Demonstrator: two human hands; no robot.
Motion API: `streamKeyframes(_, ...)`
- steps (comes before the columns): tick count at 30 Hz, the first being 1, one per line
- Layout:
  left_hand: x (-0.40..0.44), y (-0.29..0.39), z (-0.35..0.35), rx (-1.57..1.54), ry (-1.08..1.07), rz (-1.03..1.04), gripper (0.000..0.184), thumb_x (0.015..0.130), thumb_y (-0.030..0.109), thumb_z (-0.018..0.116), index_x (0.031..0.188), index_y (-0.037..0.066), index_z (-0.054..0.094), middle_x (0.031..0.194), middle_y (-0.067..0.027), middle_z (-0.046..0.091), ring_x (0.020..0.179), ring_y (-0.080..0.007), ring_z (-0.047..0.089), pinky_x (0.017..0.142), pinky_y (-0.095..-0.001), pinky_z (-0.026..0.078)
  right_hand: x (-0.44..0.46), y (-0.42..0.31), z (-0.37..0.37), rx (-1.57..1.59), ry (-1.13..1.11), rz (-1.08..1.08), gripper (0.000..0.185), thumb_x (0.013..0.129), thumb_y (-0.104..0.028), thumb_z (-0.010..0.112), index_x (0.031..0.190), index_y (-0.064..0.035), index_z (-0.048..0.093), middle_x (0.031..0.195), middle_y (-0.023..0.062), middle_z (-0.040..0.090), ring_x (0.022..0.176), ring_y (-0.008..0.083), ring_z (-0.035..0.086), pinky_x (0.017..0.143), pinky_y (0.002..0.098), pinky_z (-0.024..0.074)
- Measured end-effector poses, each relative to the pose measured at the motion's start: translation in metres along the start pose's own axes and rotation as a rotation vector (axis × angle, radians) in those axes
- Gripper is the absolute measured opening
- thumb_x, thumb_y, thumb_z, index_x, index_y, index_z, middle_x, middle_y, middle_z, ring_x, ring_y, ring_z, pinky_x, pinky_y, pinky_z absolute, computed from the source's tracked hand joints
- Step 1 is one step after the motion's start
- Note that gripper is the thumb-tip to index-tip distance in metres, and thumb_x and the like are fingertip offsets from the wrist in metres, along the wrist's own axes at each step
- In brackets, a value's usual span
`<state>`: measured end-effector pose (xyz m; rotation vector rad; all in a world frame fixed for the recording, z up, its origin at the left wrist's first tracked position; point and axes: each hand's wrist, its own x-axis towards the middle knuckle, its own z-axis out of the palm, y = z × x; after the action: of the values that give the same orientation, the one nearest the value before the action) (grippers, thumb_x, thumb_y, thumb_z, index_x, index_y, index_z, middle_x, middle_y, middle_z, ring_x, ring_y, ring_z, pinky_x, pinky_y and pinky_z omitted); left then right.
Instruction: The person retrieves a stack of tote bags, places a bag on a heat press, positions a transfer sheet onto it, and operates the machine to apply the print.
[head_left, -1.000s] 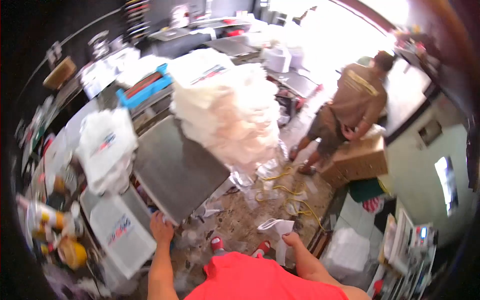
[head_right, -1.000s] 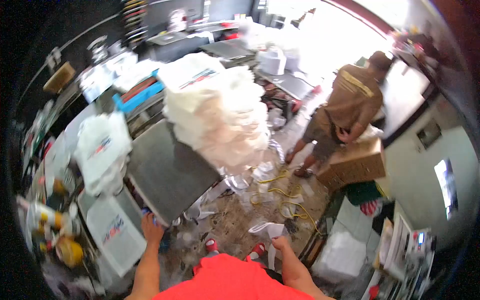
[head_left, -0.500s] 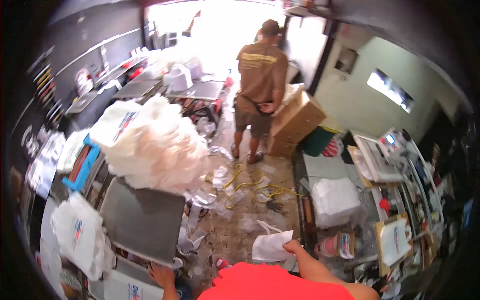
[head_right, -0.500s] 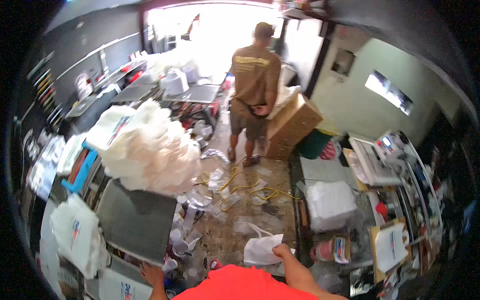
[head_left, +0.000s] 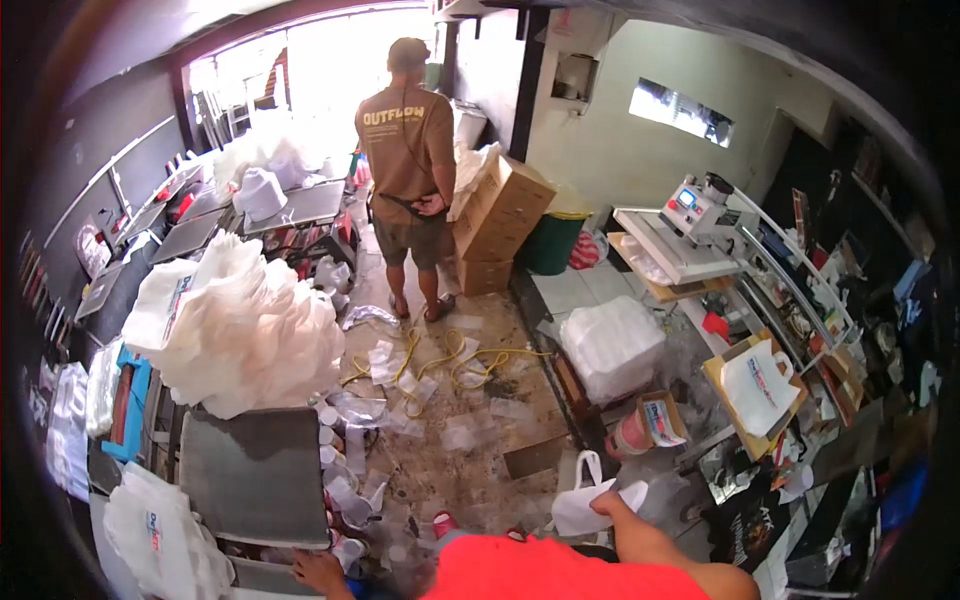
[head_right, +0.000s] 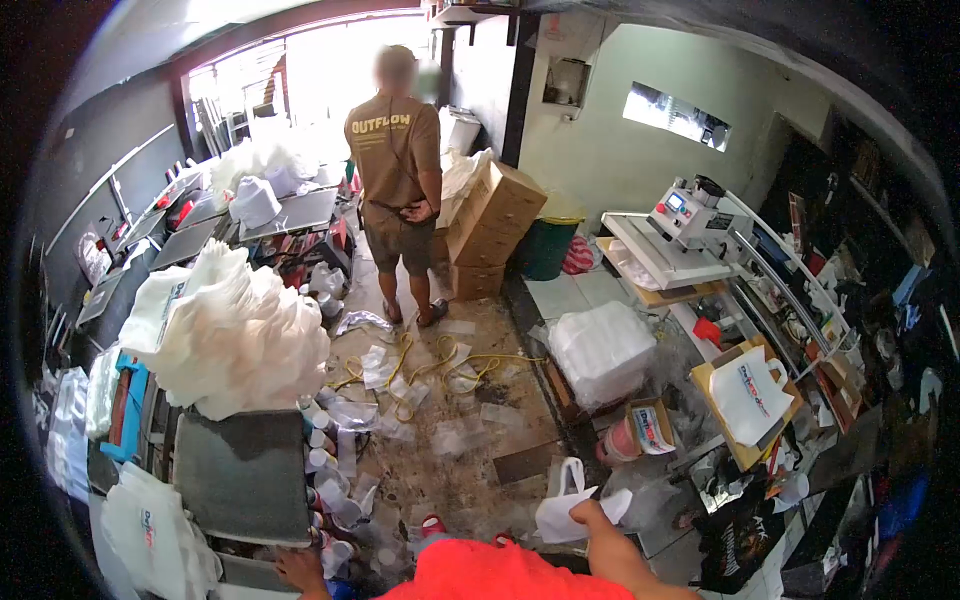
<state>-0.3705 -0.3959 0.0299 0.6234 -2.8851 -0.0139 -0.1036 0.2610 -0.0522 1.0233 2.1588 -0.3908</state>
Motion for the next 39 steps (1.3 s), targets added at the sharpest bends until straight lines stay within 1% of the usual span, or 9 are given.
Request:
streamKeyframes(5, 0.011, 0.002, 0.012, -0.005, -0.001, -0.001, 0.063, 0.080, 0.020, 0.057, 0.136, -0.003, 0.044, 0.131, -0.0147, 0.054, 0.118, -0.0360, 0.050, 0.110, -0.0504, 0.029, -0.004, -0.026, -0.001, -0.002, 0.016, -0.109, 0.045, 0.080, -0.039, 0.055, 0.109, -0.0084, 0.070, 0.121, 0.0187, 0.063, 0.112, 0.0329, 0.061, 0.097, 0.0388, 0.0474)
streamKeyframes(8, 0.005, 0.005, -0.011, -0.023, -0.046, -0.064, 0.064, 0.080, 0.021, 0.057, 0.138, -0.003, 0.043, 0.133, -0.0139, 0.053, 0.118, -0.0362, 0.050, 0.111, -0.0497, 0.027, 0.021, -0.037, 0.019, -0.215, -0.041, -0.235, 0.046, 0.081, -0.042, 0.056, 0.107, -0.0084, 0.071, 0.120, 0.0175, 0.064, 0.112, 0.0323, 0.062, 0.096, 0.0382, 0.0480)
streamKeyframes(10, 0.006, 0.006, -0.002, -0.041, -0.004, -0.036, 0.059, 0.080, 0.020, 0.056, 0.134, -0.003, 0.047, 0.134, -0.0133, 0.053, 0.117, -0.0366, 0.050, 0.111, -0.0494, 0.028, -0.007, -0.058, 0.017, 0.194, 0.089, -0.048, 0.047, 0.081, -0.045, 0.054, 0.105, -0.0076, 0.071, 0.117, 0.0164, 0.066, 0.110, 0.0323, 0.063, 0.094, 0.0382, 0.0493)
streamKeyframes(11, 0.006, 0.008, -0.006, -0.045, -0.006, -0.043, 0.059, 0.080, 0.020, 0.056, 0.134, -0.003, 0.047, 0.134, -0.0133, 0.053, 0.117, -0.0366, 0.050, 0.111, -0.0494, 0.028, -0.015, -0.064, 0.016, 0.273, 0.066, -0.073, 0.046, 0.081, -0.046, 0.053, 0.103, -0.0106, 0.072, 0.116, 0.0149, 0.067, 0.108, 0.0314, 0.064, 0.092, 0.0374, 0.0501)
streamKeyframes(15, 0.005, 0.008, -0.011, -0.025, -0.016, 0.010, 0.053, 0.080, 0.021, 0.056, 0.126, -0.005, 0.054, 0.136, -0.0121, 0.051, 0.114, -0.0361, 0.051, 0.110, -0.0505, 0.029, 0.000, -0.081, 0.020, 0.120, 0.082, -0.241, 0.044, 0.080, -0.049, 0.053, 0.104, -0.0182, 0.073, 0.108, 0.0125, 0.070, 0.098, 0.0317, 0.067, 0.090, 0.0380, 0.0509)
streamKeyframes(19, 0.004, 0.014, -0.025, -0.041, -0.003, -0.009, 0.053, 0.078, 0.022, 0.057, 0.124, -0.006, 0.055, 0.136, -0.0122, 0.050, 0.115, -0.0361, 0.051, 0.109, -0.0518, 0.029, 0.008, -0.087, 0.015, 0.088, 0.113, -0.208, 0.046, 0.080, -0.051, 0.054, 0.104, -0.0167, 0.073, 0.107, 0.0125, 0.070, 0.098, 0.0312, 0.067, 0.088, 0.0384, 0.0514)
streamKeyframes(21, 0.003, 0.010, -0.020, -0.077, 0.015, -0.034, 0.054, 0.078, 0.021, 0.058, 0.126, -0.005, 0.053, 0.134, -0.0119, 0.052, 0.117, -0.0346, 0.051, 0.109, -0.0522, 0.029, 0.013, -0.084, 0.011, 0.172, -0.024, -0.089, 0.049, 0.080, -0.052, 0.053, 0.107, -0.0151, 0.072, 0.112, 0.0139, 0.069, 0.103, 0.0298, 0.066, 0.090, 0.0376, 0.0511)
streamKeyframes(24, 0.005, 0.009, -0.020, -0.099, -0.014, -0.054, 0.057, 0.079, 0.020, 0.058, 0.130, -0.004, 0.050, 0.134, -0.0114, 0.052, 0.117, -0.0330, 0.051, 0.110, -0.0523, 0.028, 0.051, -0.062, 0.032, 0.108, 0.032, -0.190, 0.052, 0.080, -0.053, 0.053, 0.108, -0.0144, 0.072, 0.114, 0.0147, 0.068, 0.106, 0.0297, 0.065, 0.092, 0.0378, 0.0507)
streamKeyframes(39, 0.006, 0.004, -0.006, -0.088, 0.047, -0.039, 0.061, 0.078, 0.019, 0.057, 0.134, -0.003, 0.044, 0.119, -0.0167, 0.059, 0.115, -0.0332, 0.051, 0.111, -0.0521, 0.026, -0.018, -0.096, -0.013, 0.113, 0.009, -0.185, 0.050, 0.078, -0.054, 0.057, 0.107, -0.0160, 0.073, 0.109, 0.0134, 0.070, 0.102, 0.0297, 0.067, 0.092, 0.0366, 0.0508)
